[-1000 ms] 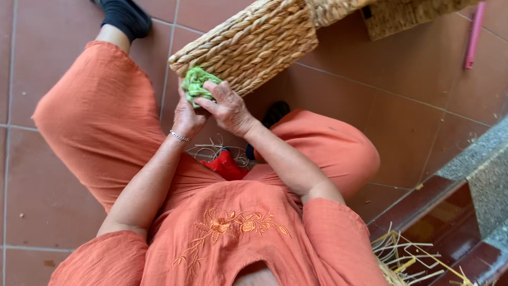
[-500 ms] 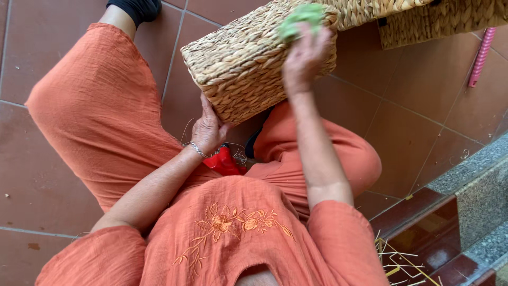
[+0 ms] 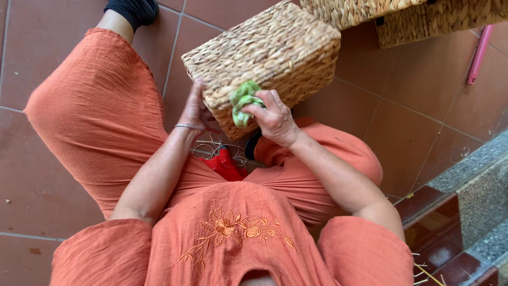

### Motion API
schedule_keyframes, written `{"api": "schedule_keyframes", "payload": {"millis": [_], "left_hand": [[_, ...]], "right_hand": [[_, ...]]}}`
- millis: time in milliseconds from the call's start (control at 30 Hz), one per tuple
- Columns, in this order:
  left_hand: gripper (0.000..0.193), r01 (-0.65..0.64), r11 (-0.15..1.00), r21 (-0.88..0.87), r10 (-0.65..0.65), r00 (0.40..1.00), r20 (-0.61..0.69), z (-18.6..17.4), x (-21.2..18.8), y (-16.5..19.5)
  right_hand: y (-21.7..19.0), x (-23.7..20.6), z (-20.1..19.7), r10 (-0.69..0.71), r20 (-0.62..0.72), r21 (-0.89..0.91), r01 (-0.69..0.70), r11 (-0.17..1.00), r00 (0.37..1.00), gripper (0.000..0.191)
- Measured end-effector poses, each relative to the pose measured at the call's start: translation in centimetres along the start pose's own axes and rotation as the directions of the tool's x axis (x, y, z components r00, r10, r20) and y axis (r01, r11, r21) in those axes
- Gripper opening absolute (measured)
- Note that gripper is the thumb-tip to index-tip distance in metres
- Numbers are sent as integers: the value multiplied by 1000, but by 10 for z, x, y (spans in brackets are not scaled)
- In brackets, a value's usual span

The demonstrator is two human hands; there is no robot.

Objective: The person sits on the floor and wipes the exterior and interior surfaces of woven baskets using a green cloth. The person handles multiple baskets one at a time, turning them over to clean all sides.

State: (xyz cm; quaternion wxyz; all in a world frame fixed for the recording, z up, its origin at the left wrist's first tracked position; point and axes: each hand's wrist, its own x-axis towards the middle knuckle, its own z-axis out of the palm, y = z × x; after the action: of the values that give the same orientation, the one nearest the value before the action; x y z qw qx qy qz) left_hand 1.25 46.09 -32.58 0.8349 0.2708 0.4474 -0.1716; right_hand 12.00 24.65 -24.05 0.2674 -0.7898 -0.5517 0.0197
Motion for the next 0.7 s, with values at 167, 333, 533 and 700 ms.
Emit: {"api": "schedule_keyframes", "payload": {"millis": [167,333,533,700], "left_hand": [[92,-34,999,9,32,985,167,8,5,-2],[107,-111,991,82,125,973,-192,-1,2,5],[130,-669,276,691,898,436,64,-24,-3,21],[123,-534,369,761,770,634,71,-46,-15,49]], "right_hand": [[-4,3,-18,304,83,414,-310,856,949,33],[7,25,-39,383,-226,430,-261,864,896,36],[-18,61,-2,487,-198,513,-333,791,851,49],[-39,72,81,230,-270,116,-206,972,935,50]]}}
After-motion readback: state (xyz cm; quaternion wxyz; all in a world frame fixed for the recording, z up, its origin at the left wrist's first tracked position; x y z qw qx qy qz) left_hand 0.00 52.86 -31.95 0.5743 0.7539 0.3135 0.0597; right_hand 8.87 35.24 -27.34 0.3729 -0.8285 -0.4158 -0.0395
